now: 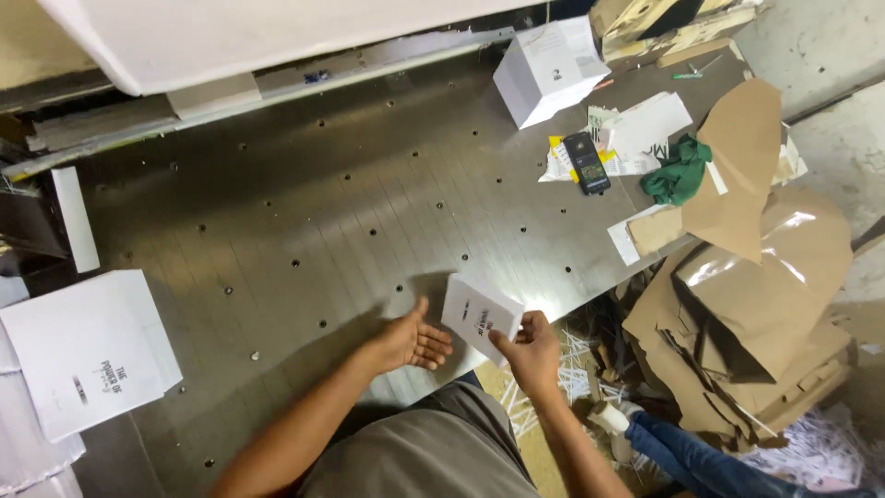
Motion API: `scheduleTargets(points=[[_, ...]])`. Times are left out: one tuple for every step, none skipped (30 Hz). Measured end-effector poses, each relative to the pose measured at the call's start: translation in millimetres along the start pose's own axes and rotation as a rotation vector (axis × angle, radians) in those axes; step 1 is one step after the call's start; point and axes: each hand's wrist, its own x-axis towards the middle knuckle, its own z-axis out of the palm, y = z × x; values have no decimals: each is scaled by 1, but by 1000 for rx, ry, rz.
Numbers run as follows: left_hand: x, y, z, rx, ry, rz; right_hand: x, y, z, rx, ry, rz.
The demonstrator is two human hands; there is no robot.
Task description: Aligning and stacking small booklets by tapping them against a metal surface to ensure even edges.
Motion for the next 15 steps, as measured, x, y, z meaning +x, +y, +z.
scheduleTargets(points=[[9,13,-8,5,6,10,6,-10,-3,7,-4,-10],[17,20,-14,-144,-182,55,11,-18,-9,-94,-33,-370],[27,28,-20,-292,-371,104,17,-26,-15,-190,-61,-731],[16,47,-5,-300,-369,108,27,-36,-20,-193,-70,-732],[6,67,11,-269,-326,212,37,-46,-25,-266,-87,-1106],[-3,83,28,-239,-282,309,46,-53,-33,-336,-102,-1475],[-5,84,38,-249,-280,305,55,-47,-45,-338,-112,-1469],[-8,97,45,-113,-209,366,71,-46,-51,-336,-70,-1598],[-11,111,52,22,-136,425,87,-46,-57,-334,-26,-1726],[2,111,57,12,-125,430,99,-40,-65,-325,-41,-1731],[16,110,62,44,-35,436,111,-34,-72,-492,-113,-1217],[26,105,64,64,66,442,121,-26,-76,-630,-188,-698],[40,105,67,44,88,446,155,-4,-72,-630,-218,-707],[54,104,70,11,198,459,187,20,-65,-221,-284,-559],[67,102,73,-21,307,469,218,44,-58,179,-339,-386]])
